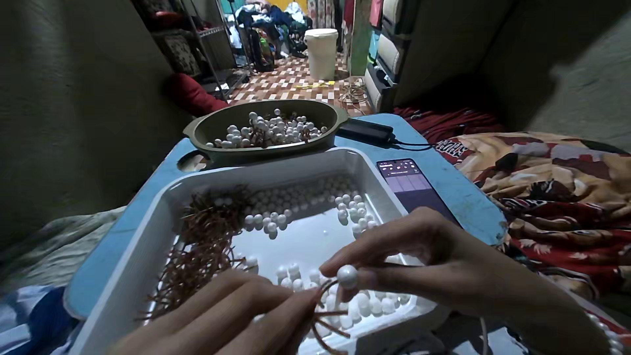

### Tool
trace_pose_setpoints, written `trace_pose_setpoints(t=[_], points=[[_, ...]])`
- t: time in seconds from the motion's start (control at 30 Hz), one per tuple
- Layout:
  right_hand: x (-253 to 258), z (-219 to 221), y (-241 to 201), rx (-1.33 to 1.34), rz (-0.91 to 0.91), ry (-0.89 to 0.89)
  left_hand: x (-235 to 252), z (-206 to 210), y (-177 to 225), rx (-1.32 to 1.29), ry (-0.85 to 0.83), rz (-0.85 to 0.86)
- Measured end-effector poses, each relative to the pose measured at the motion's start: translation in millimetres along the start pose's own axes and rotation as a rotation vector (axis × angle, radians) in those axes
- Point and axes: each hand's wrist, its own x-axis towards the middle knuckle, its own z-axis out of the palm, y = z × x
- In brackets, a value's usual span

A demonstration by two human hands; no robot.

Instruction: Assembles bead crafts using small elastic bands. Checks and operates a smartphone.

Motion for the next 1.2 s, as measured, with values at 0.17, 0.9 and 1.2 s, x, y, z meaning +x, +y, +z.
trace_pose_setpoints(t=[0.17, 0.9, 1.2], points=[[-2, 0, 3, -0.049, -0.025, 0.005, -2, 0, -1, -0.003, -0.005, 0.002], [-24, -118, 35, -1.250, 0.242, 0.466, 1, 4, -4, -0.014, -0.104, -0.014], [-24, -121, 42, -1.252, 0.417, 0.484, 2, 2, -3, 0.016, -0.104, -0.026]])
